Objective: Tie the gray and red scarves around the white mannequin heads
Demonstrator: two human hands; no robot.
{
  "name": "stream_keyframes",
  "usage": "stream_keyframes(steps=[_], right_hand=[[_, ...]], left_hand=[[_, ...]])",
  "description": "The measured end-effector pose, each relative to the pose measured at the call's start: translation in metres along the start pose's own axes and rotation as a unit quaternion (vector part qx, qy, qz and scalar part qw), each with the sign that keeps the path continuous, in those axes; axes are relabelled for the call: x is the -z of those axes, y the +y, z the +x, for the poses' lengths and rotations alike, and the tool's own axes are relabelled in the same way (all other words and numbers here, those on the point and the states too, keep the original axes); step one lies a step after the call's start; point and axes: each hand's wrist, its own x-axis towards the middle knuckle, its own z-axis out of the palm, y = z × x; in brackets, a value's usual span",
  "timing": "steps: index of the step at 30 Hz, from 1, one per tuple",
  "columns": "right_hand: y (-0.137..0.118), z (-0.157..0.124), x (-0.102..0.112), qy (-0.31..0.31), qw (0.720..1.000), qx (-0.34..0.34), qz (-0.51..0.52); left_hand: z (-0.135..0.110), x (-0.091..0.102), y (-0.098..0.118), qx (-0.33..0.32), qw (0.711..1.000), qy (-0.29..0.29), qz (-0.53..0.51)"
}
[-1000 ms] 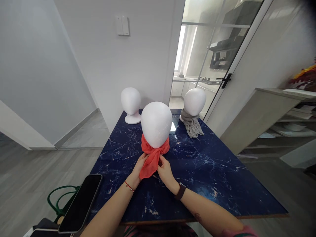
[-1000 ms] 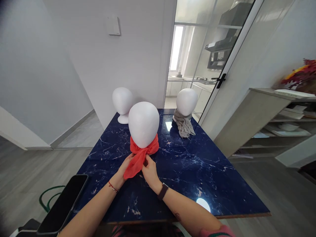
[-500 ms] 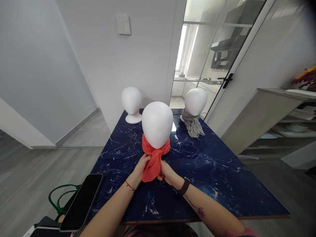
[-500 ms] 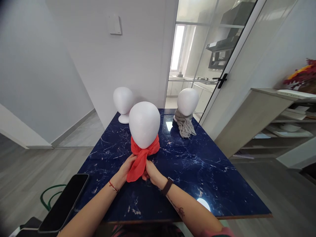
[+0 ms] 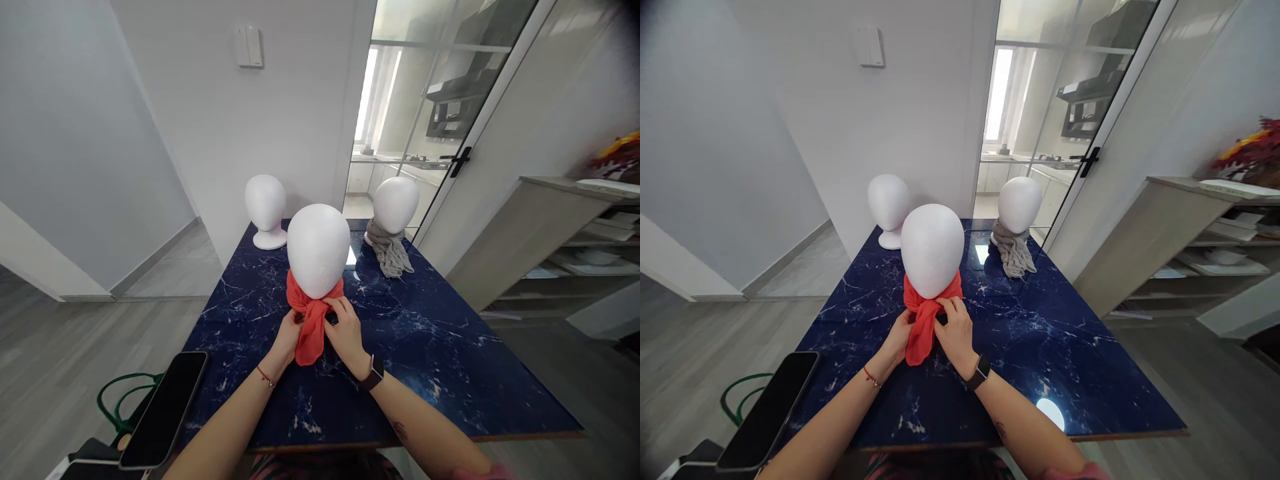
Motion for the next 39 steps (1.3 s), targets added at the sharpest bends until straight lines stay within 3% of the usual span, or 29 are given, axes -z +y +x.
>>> stream_keyframes(steps=[4, 10, 16, 23, 27, 31, 34, 39], right_hand=[[0.006, 0.0, -0.001, 0.017, 0.998, 0.014, 0.053], [0.011, 0.001, -0.002, 0.043, 0.995, 0.01, 0.093], [0.013, 0.012, 0.0, 0.05, 0.995, 0.01, 0.085], [0.014, 0.016, 0.005, 0.076, 0.993, -0.002, 0.092], [0.018, 0.009, 0.004, 0.068, 0.993, 0.019, 0.097], [0.021, 0.001, 0.002, -0.028, 0.989, 0.109, 0.1], [0.021, 0.0, 0.0, -0.07, 0.983, 0.136, 0.098], [0.023, 0.003, -0.005, -0.092, 0.988, 0.08, 0.092]], left_hand=[[0.006, 0.002, -0.004, -0.04, 0.998, 0.017, 0.043], [0.018, 0.013, -0.009, -0.061, 0.981, 0.105, 0.15], [0.027, 0.021, -0.015, -0.027, 0.979, 0.17, 0.106], [0.03, 0.023, -0.01, -0.01, 0.977, 0.195, 0.086], [0.02, 0.018, -0.007, -0.006, 0.981, 0.161, 0.108], [0.009, 0.014, -0.005, -0.04, 0.976, 0.032, 0.212], [0.007, 0.016, -0.004, -0.111, 0.942, -0.018, 0.315], [0.009, 0.015, -0.001, -0.205, 0.874, -0.033, 0.439]])
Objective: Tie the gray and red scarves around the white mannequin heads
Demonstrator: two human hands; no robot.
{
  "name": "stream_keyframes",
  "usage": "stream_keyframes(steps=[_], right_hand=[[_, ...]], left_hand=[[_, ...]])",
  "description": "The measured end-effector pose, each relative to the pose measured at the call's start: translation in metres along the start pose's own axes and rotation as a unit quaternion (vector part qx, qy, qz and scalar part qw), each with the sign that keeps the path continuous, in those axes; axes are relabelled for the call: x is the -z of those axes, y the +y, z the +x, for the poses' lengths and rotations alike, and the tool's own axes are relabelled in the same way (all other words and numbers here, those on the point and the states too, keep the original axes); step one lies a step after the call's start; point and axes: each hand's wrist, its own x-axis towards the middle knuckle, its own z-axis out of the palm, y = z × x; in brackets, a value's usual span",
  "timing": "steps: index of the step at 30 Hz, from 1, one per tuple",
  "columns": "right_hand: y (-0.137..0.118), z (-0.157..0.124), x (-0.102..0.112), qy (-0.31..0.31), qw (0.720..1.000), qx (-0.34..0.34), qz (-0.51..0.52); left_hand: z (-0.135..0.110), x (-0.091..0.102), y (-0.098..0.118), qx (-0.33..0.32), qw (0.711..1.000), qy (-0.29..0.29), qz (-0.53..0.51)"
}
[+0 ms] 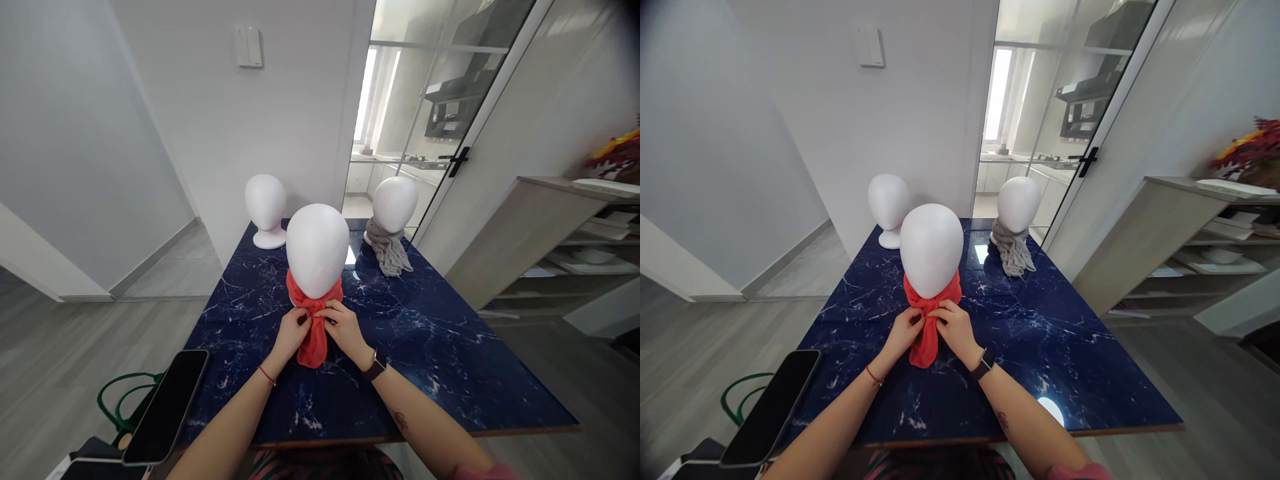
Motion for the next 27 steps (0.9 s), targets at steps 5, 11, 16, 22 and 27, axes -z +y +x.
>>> stream_keyframes(steps=[5, 11, 16, 22, 27], right_hand=[[0.0, -0.002, -0.001, 0.021, 0.998, -0.053, 0.028], [-0.001, -0.004, 0.0, 0.169, 0.952, -0.206, 0.149], [-0.001, 0.0, -0.002, 0.1, 0.949, -0.23, 0.191], [-0.005, -0.002, -0.003, 0.061, 0.966, -0.177, 0.179], [-0.001, 0.002, 0.0, 0.08, 0.959, -0.203, 0.182]], left_hand=[[-0.003, 0.003, 0.01, -0.028, 0.997, -0.013, 0.074], [-0.009, 0.011, 0.022, -0.023, 0.995, 0.099, 0.017], [-0.006, 0.002, 0.032, 0.022, 0.991, 0.059, -0.12], [0.003, -0.006, 0.043, 0.072, 0.982, 0.067, -0.162], [0.005, -0.006, 0.037, 0.073, 0.972, 0.094, -0.201]])
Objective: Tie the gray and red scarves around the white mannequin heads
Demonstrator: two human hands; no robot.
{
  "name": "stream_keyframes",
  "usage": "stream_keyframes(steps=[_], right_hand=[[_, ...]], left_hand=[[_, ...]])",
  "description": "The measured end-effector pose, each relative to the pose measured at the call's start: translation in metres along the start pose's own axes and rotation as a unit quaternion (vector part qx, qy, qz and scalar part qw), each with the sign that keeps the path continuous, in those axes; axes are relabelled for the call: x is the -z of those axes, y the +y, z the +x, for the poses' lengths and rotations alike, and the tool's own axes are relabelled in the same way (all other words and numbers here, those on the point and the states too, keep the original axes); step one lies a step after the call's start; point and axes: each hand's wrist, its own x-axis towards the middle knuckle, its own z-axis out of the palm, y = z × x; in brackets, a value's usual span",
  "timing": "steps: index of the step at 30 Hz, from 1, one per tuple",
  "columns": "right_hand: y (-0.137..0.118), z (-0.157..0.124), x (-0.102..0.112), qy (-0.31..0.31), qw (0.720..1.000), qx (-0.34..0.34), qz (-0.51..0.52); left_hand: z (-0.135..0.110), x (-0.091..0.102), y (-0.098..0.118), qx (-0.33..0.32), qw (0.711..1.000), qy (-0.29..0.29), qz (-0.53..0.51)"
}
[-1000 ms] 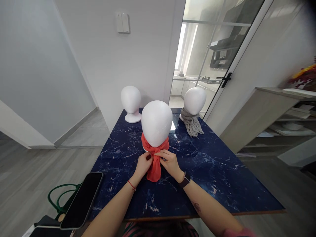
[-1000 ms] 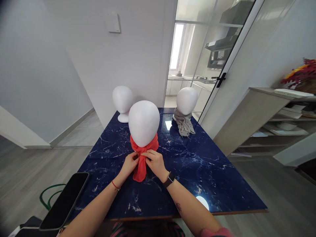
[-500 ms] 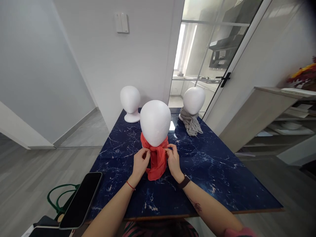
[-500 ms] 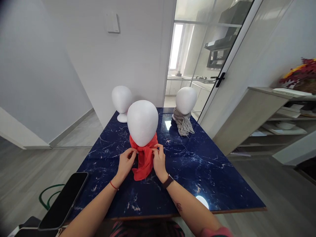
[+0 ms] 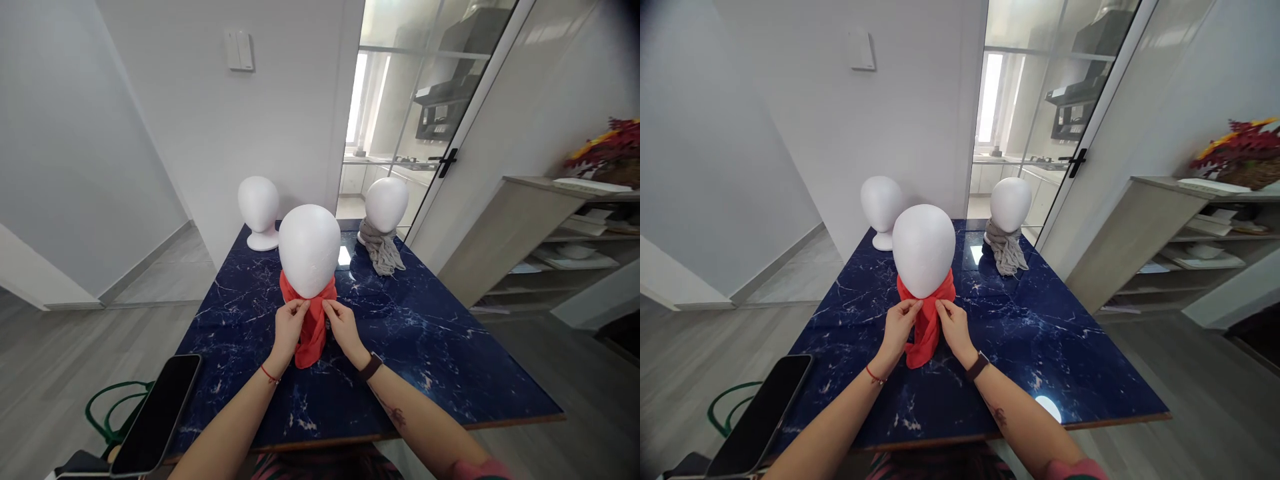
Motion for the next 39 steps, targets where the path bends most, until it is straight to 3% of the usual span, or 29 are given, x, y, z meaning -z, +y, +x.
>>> stream_keyframes(steps=[4, 7, 12, 17, 21, 23, 28, 32, 36, 39], right_hand=[[0.002, 0.009, 0.007, 0.055, 0.996, -0.031, 0.063], [0.001, 0.009, 0.007, 0.063, 0.994, -0.046, 0.073], [-0.003, -0.001, -0.001, 0.002, 1.0, -0.027, -0.002], [0.008, 0.003, 0.001, 0.058, 0.998, -0.005, -0.007], [0.021, 0.009, 0.002, 0.031, 0.999, -0.026, 0.024], [0.024, 0.008, 0.002, 0.047, 0.998, -0.035, 0.023], [0.022, -0.004, -0.004, 0.085, 0.993, -0.074, 0.019], [0.027, -0.011, -0.011, 0.043, 0.995, -0.081, 0.031], [0.031, -0.004, -0.008, 0.029, 0.995, -0.095, 0.032], [0.031, 0.008, 0.003, 0.066, 0.993, -0.094, 0.034]], left_hand=[[-0.001, 0.006, -0.002, -0.025, 0.999, 0.039, -0.021], [-0.002, 0.009, -0.005, -0.021, 0.999, 0.02, -0.025], [-0.002, 0.007, -0.01, -0.035, 0.999, -0.021, -0.031], [-0.001, 0.006, -0.011, -0.026, 0.999, -0.04, -0.025], [-0.001, 0.008, -0.012, -0.02, 1.0, 0.008, 0.018], [-0.002, 0.011, -0.011, -0.024, 0.999, 0.012, 0.042], [-0.009, 0.011, -0.01, -0.058, 0.987, -0.001, 0.15], [-0.011, 0.008, -0.012, -0.107, 0.968, -0.032, 0.223], [-0.011, 0.009, -0.012, -0.093, 0.974, -0.037, 0.204], [-0.009, 0.014, -0.015, -0.061, 0.988, 0.014, 0.138]])
